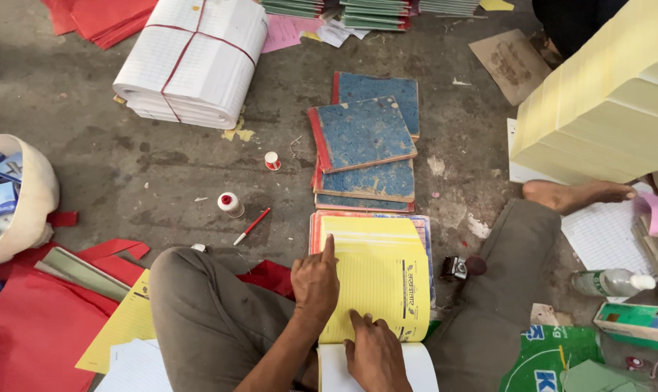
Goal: The person sits on the floor and uses a handheld binding tool to stitch the spine of a notebook. They repeatedly flip pages and press the tool into the binding area to secure the pages.
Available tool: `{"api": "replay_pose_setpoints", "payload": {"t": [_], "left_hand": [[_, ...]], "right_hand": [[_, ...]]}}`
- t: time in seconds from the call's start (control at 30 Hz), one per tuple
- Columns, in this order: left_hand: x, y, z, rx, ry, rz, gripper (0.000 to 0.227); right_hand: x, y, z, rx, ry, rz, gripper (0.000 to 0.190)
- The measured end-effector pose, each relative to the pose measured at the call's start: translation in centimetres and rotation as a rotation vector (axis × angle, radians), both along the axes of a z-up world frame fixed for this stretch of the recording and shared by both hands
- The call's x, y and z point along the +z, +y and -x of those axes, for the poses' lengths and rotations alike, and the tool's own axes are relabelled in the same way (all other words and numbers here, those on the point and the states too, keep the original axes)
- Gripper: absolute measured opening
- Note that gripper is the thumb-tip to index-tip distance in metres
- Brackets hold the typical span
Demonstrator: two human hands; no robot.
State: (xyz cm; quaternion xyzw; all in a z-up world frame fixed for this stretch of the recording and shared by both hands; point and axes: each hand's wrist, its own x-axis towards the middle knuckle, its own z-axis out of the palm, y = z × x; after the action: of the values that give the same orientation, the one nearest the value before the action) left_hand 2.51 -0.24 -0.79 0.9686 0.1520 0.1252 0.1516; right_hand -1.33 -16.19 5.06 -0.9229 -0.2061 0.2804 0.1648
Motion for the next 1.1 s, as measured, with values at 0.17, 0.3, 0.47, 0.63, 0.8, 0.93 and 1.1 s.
{"api": "replay_pose_setpoints", "payload": {"t": [0.17, 0.3, 0.47, 0.63, 0.8, 0.93, 1.1], "left_hand": [[1.8, 0.7, -2.1, 0.003, -0.162, 0.171, 0.033], [1.8, 1.0, -4.9, 0.063, -0.028, 0.137, 0.033], [1.4, 0.4, -4.3, -0.012, -0.051, 0.134, 0.040], [1.7, -0.7, -2.3, -0.084, -0.043, 0.254, 0.036], [0.5, -1.1, -1.9, -0.174, -0.115, 0.243, 0.031], [0.7, -1.1, -2.1, -0.189, -0.077, 0.247, 0.027], [1.3, -1.1, -2.7, -0.204, -0.024, 0.199, 0.023]], "right_hand": [[0.5, 0.2, -0.2, 0.012, 0.034, -0.022, 0.060], [1.1, 0.5, -0.1, 0.016, 0.023, 0.008, 0.058], [0.9, 0.5, -0.5, 0.028, 0.092, 0.033, 0.057], [0.2, 1.1, -0.9, 0.076, 0.077, 0.006, 0.063], [0.1, -0.2, -3.7, -0.194, 0.205, -0.379, 0.050], [-1.6, 1.9, -11.8, -0.673, 0.423, -1.661, 0.061], [-4.4, 6.7, -14.0, -0.585, 0.608, -1.814, 0.071]]}}
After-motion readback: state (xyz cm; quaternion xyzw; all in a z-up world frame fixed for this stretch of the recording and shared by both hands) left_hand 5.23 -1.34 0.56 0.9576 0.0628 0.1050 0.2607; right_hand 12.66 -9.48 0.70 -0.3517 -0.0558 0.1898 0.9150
